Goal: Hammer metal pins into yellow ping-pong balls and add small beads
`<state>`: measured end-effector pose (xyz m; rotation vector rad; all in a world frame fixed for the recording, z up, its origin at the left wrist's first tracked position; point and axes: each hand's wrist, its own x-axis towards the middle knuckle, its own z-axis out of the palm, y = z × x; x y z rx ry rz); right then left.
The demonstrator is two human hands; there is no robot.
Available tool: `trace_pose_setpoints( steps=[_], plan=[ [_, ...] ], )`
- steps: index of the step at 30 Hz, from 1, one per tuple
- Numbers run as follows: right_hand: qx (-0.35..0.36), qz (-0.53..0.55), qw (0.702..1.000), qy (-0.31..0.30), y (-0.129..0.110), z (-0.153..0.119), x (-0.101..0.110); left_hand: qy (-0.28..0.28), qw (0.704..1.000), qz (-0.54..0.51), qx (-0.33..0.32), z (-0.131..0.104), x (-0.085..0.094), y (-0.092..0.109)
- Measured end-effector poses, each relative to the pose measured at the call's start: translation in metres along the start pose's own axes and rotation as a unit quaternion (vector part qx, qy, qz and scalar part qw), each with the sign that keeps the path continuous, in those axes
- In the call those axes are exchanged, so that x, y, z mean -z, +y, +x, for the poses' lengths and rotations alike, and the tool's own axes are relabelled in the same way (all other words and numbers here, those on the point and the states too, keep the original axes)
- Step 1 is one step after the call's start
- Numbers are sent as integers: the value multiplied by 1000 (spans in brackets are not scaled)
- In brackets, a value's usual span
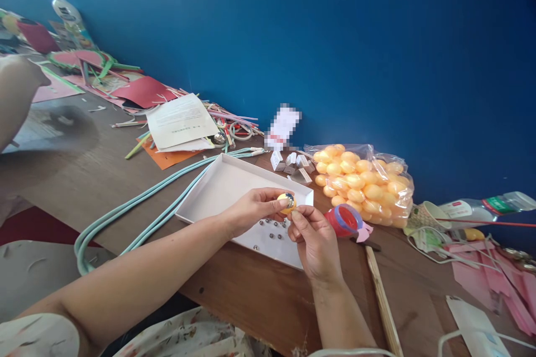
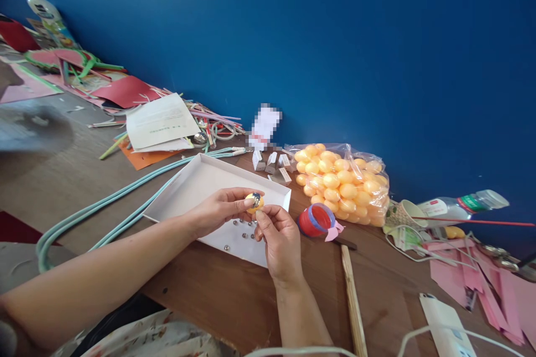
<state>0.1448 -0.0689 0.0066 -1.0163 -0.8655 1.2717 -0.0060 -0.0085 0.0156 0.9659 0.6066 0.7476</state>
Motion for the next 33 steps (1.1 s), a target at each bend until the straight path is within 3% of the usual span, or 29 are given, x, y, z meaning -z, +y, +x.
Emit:
trace_pose_setpoints(
  steps=[33],
  plan=[
    [3, 20, 1000, 0, 2, -1, -1, -9, 1000, 12, -14, 1, 2, -3]
  ],
)
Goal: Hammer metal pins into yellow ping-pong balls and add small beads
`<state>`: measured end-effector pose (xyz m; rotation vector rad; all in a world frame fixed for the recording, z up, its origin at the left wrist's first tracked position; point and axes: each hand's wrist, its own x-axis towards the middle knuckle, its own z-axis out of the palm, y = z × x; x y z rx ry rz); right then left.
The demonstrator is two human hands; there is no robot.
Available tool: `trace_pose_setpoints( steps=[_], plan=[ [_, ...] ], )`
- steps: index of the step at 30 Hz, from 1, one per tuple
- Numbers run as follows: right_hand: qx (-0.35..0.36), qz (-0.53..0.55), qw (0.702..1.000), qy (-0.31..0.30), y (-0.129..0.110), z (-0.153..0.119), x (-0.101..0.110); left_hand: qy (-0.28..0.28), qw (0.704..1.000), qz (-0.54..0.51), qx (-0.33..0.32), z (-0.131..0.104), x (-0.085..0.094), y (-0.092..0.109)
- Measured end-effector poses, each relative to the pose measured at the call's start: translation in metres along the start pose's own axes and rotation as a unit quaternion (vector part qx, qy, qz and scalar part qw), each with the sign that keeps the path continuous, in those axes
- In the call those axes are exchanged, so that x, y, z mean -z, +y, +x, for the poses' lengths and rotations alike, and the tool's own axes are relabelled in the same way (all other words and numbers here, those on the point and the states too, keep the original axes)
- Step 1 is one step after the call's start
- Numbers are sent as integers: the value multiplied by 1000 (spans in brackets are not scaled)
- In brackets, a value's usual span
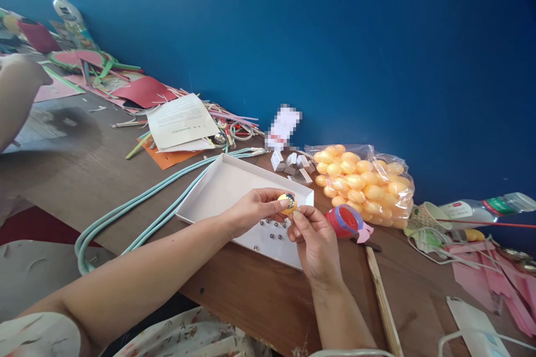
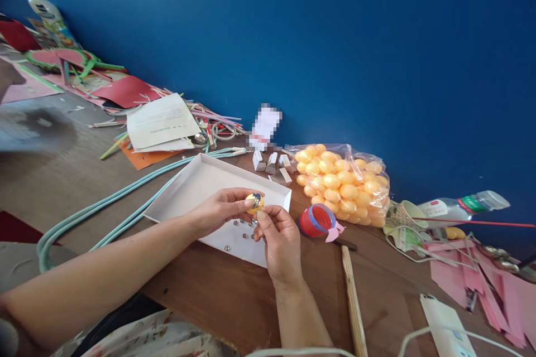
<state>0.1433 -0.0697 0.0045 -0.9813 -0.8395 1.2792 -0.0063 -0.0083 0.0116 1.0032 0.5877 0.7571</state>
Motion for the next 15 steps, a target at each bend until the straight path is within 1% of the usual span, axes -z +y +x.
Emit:
trace_pose_setpoints(
  steps=[5, 11, 15],
  plan=[
    [2, -15, 1000, 2, 1, -1, 1, -3, 1000, 15, -4, -1, -1, 3],
    [2, -19, 1000, 2, 0, 0, 1, -2, 1000, 29, -13, -1, 1, -1],
    [-1, -30, 1000, 4, 0, 0, 1, -1, 999, 36, -15, -1, 0, 0]
  ],
)
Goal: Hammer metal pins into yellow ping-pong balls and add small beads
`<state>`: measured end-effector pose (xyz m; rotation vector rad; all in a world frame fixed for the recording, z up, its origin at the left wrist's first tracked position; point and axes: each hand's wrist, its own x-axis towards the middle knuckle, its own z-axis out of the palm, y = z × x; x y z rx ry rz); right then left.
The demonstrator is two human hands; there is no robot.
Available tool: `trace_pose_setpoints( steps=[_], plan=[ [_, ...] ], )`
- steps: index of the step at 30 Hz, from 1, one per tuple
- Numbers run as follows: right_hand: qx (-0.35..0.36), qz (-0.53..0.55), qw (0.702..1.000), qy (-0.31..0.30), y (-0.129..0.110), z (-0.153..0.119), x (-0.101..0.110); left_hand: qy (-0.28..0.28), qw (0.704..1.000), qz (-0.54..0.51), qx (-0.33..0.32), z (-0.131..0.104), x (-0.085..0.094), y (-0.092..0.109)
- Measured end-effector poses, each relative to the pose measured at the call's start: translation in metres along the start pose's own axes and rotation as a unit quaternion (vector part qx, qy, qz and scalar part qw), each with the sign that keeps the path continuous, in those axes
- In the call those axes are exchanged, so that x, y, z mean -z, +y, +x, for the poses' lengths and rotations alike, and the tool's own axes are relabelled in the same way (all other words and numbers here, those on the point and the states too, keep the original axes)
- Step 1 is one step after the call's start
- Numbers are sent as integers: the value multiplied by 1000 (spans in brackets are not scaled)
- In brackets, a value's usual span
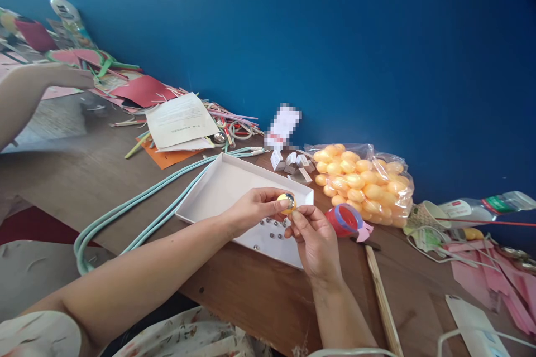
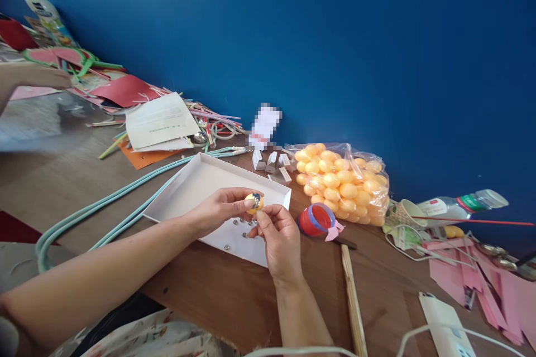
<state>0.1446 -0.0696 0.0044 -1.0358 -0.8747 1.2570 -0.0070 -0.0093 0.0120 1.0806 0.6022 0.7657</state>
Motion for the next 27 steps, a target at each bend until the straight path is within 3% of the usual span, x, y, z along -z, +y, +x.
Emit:
trace_pose_setpoints(
  steps=[22, 27],
  plan=[
    [1, -39, 999, 18, -2, 1, -2, 13, 998, 64, -10, -2, -2, 3],
    [9, -44, 999, 9, -1, 2, 1, -10, 1000, 26, 0, -1, -1, 2]
  ],
)
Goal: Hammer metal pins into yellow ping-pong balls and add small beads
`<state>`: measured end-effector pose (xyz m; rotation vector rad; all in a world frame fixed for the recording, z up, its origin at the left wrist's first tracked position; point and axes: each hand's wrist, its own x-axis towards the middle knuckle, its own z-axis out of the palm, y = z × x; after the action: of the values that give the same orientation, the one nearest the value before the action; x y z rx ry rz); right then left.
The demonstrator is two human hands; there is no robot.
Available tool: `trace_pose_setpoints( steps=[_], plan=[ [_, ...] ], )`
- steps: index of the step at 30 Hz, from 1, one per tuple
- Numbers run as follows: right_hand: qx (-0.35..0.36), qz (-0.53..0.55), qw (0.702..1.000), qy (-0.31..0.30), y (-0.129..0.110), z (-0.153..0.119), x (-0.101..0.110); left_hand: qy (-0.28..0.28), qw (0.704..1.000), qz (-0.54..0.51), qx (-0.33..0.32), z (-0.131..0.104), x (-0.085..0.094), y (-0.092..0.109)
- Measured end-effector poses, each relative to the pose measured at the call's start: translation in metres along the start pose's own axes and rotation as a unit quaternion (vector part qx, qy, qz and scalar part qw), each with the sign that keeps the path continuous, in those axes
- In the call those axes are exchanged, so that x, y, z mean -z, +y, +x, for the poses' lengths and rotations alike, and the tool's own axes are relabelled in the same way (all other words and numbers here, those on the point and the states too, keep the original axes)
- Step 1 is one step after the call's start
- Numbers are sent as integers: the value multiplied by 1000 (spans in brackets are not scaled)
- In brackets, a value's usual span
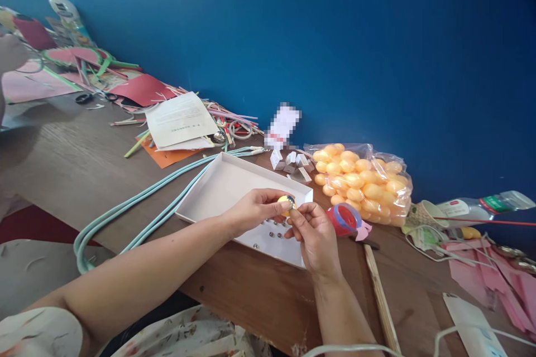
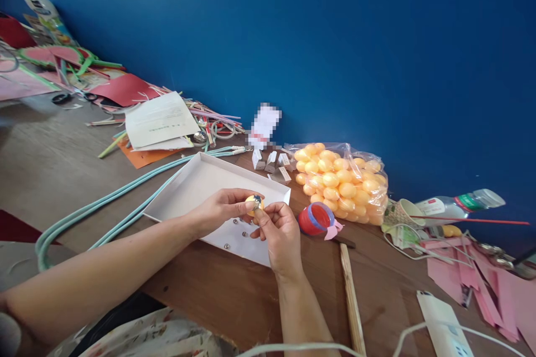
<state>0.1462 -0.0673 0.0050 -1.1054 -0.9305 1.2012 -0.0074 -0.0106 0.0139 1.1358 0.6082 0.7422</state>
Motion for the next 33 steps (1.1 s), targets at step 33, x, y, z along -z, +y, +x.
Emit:
trace_pose_setpoints(
  steps=[33],
  plan=[
    [165, -168, 968, 86, -43, -20, 4, 6, 996, -82, -35, 5, 3, -5]
  ],
)
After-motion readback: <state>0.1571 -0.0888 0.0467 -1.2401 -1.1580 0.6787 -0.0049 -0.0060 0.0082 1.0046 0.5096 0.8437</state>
